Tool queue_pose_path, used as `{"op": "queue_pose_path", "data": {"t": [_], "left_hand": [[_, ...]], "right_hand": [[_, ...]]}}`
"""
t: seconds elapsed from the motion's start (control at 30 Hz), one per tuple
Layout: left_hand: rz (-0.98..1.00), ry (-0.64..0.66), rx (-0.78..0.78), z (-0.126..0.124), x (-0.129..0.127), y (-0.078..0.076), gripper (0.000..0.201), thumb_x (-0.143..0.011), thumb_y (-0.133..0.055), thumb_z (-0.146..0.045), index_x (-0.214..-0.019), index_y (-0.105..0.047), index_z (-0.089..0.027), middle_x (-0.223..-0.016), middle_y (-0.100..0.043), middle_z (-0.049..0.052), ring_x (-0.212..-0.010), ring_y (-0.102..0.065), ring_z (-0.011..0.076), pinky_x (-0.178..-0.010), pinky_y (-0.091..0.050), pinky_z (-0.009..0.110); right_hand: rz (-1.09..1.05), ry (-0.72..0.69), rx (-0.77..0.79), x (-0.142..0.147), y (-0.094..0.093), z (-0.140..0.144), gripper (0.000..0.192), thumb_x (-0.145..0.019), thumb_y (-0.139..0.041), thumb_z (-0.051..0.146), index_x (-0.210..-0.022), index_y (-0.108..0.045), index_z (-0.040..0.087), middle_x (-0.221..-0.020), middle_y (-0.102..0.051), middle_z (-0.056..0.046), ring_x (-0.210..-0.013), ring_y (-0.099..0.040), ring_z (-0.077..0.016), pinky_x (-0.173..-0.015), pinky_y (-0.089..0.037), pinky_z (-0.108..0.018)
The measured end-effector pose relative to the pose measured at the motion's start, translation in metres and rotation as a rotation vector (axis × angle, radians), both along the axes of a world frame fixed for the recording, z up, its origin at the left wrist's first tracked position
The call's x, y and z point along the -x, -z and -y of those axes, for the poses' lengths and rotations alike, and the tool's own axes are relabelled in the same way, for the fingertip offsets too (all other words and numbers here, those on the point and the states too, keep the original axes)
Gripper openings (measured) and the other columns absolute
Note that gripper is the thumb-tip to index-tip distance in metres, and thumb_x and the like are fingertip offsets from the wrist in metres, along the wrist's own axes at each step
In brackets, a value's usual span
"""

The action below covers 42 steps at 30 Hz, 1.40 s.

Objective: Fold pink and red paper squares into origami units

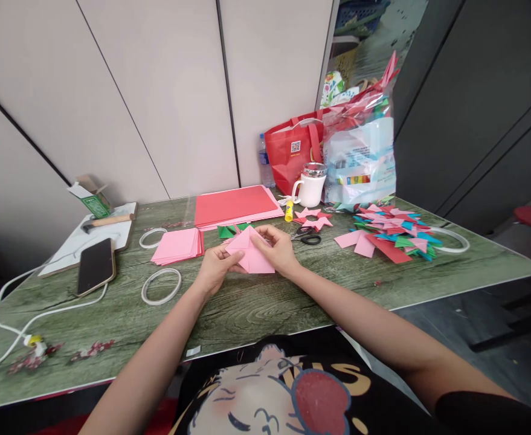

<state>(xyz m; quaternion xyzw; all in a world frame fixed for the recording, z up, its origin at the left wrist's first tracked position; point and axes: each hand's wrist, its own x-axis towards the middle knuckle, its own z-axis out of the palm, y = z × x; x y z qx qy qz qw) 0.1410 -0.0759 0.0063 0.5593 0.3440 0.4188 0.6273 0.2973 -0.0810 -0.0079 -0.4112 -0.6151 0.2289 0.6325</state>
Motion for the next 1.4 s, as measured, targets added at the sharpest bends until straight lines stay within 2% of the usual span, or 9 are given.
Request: {"op": "queue_pose_path", "data": {"t": [0.17, 0.37, 0.57, 0.9, 1.2, 1.4], "left_hand": [[0.004, 0.021, 0.017, -0.0012, 0.0009, 0.002, 0.031, -0.062, -0.07, -0.031, -0.083, -0.065, -0.009, -0.064, -0.066, 0.004, -0.053, -0.059, 0.0127, -0.052, -0.054, 0.028], [0.005, 0.012, 0.039, -0.0009, 0.0009, 0.0022, 0.023, -0.058, -0.073, -0.028, -0.067, -0.062, -0.01, -0.055, -0.06, 0.0, -0.049, -0.057, 0.0111, -0.052, -0.054, 0.028], [-0.008, -0.005, 0.079, 0.0006, 0.0004, -0.002, 0.028, -0.057, -0.073, -0.031, -0.058, -0.056, -0.009, -0.05, -0.057, 0.0, -0.047, -0.056, 0.011, -0.051, -0.054, 0.029], [0.023, 0.008, 0.093, -0.0018, 0.0021, 0.0, 0.024, -0.06, -0.072, -0.029, -0.063, -0.059, -0.009, -0.052, -0.059, 0.001, -0.047, -0.057, 0.0105, -0.053, -0.054, 0.028], [0.014, -0.016, 0.102, -0.0025, 0.002, 0.0009, 0.027, -0.058, -0.073, -0.03, -0.07, -0.063, -0.008, -0.058, -0.063, 0.003, -0.051, -0.058, 0.0111, -0.054, -0.053, 0.028], [0.036, -0.061, 0.06, -0.0028, 0.0024, -0.0004, 0.026, -0.06, -0.071, -0.032, -0.069, -0.062, -0.009, -0.058, -0.064, 0.003, -0.05, -0.058, 0.0111, -0.053, -0.051, 0.025]], "right_hand": [[0.034, -0.047, -0.016, 0.0008, -0.0005, 0.0015, 0.023, -0.07, -0.06, 0.03, -0.088, -0.059, 0.016, -0.086, -0.063, -0.005, -0.079, -0.058, -0.0163, -0.075, -0.046, -0.03], [0.028, -0.05, -0.01, -0.0002, 0.0011, 0.0008, 0.019, -0.071, -0.06, 0.031, -0.083, -0.058, 0.016, -0.08, -0.062, -0.004, -0.074, -0.058, -0.0161, -0.071, -0.045, -0.029], [0.037, -0.036, -0.009, -0.0003, -0.0004, 0.0015, 0.018, -0.071, -0.06, 0.032, -0.081, -0.058, 0.017, -0.077, -0.061, -0.003, -0.072, -0.057, -0.016, -0.069, -0.045, -0.028], [0.11, -0.049, -0.047, 0.0014, -0.0049, 0.0045, 0.013, -0.071, -0.058, 0.029, -0.075, -0.059, 0.017, -0.071, -0.062, -0.001, -0.068, -0.056, -0.015, -0.066, -0.044, -0.027], [0.165, -0.068, -0.055, 0.0018, -0.0038, 0.0052, 0.01, -0.071, -0.058, 0.026, -0.074, -0.06, 0.017, -0.074, -0.063, -0.003, -0.07, -0.058, -0.0157, -0.068, -0.045, -0.028], [0.055, -0.052, 0.004, 0.0018, 0.0001, 0.0015, 0.019, -0.071, -0.059, 0.029, -0.085, -0.057, 0.017, -0.082, -0.063, -0.004, -0.074, -0.059, -0.0157, -0.069, -0.046, -0.028]]}}
